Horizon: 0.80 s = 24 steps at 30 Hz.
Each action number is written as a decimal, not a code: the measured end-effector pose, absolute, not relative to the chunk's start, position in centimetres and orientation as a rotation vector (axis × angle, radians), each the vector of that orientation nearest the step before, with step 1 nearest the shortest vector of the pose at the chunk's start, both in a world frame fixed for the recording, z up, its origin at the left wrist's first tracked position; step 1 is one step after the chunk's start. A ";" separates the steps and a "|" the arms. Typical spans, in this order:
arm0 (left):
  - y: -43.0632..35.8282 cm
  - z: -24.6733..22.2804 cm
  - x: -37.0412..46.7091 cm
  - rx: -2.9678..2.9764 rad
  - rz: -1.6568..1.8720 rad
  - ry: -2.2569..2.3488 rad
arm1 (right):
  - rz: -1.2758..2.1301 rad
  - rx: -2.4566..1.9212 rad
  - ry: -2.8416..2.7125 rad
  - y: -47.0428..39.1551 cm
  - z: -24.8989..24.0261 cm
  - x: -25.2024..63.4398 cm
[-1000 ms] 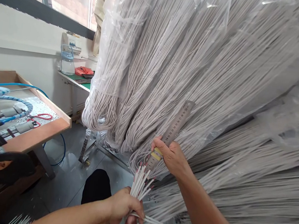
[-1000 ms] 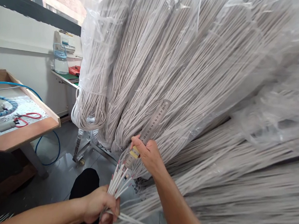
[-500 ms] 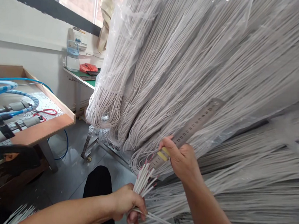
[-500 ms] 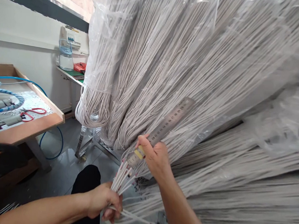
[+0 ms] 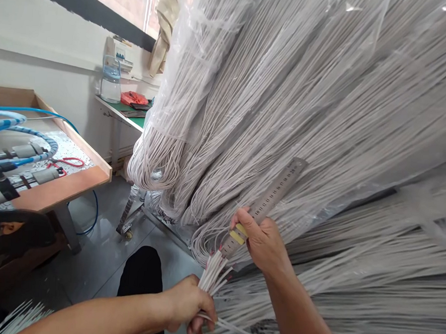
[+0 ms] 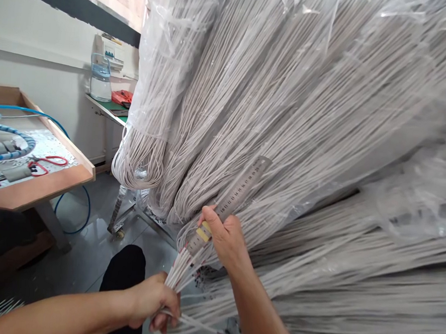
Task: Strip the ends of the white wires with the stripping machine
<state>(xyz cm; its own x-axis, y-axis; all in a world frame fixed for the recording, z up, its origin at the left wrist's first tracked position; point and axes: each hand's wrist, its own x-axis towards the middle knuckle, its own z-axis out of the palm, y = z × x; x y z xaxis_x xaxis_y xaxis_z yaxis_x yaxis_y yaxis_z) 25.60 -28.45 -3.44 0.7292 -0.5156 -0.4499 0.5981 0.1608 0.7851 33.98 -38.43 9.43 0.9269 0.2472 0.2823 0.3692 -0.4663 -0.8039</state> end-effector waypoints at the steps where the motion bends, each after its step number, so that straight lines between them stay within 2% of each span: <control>1: -28.5 -3.5 25.6 1.164 -0.797 0.083 | -0.156 -2.074 -0.439 -38.5 9.4 34.0; 15: -28.4 -3.2 25.6 1.173 -0.794 0.130 | 0.009 -1.888 -0.287 -38.7 8.6 34.2; 24: -28.3 -2.9 25.6 1.184 -0.815 0.111 | -0.091 -2.011 -0.378 -38.7 9.2 33.9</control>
<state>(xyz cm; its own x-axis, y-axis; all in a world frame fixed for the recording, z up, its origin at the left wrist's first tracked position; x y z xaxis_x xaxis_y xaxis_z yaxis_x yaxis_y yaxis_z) 25.59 -28.26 -2.94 0.7163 -0.5058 -0.4806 0.6157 0.1341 0.7765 33.95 -38.74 9.17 0.9475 0.2250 0.2271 0.3036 -0.4101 -0.8600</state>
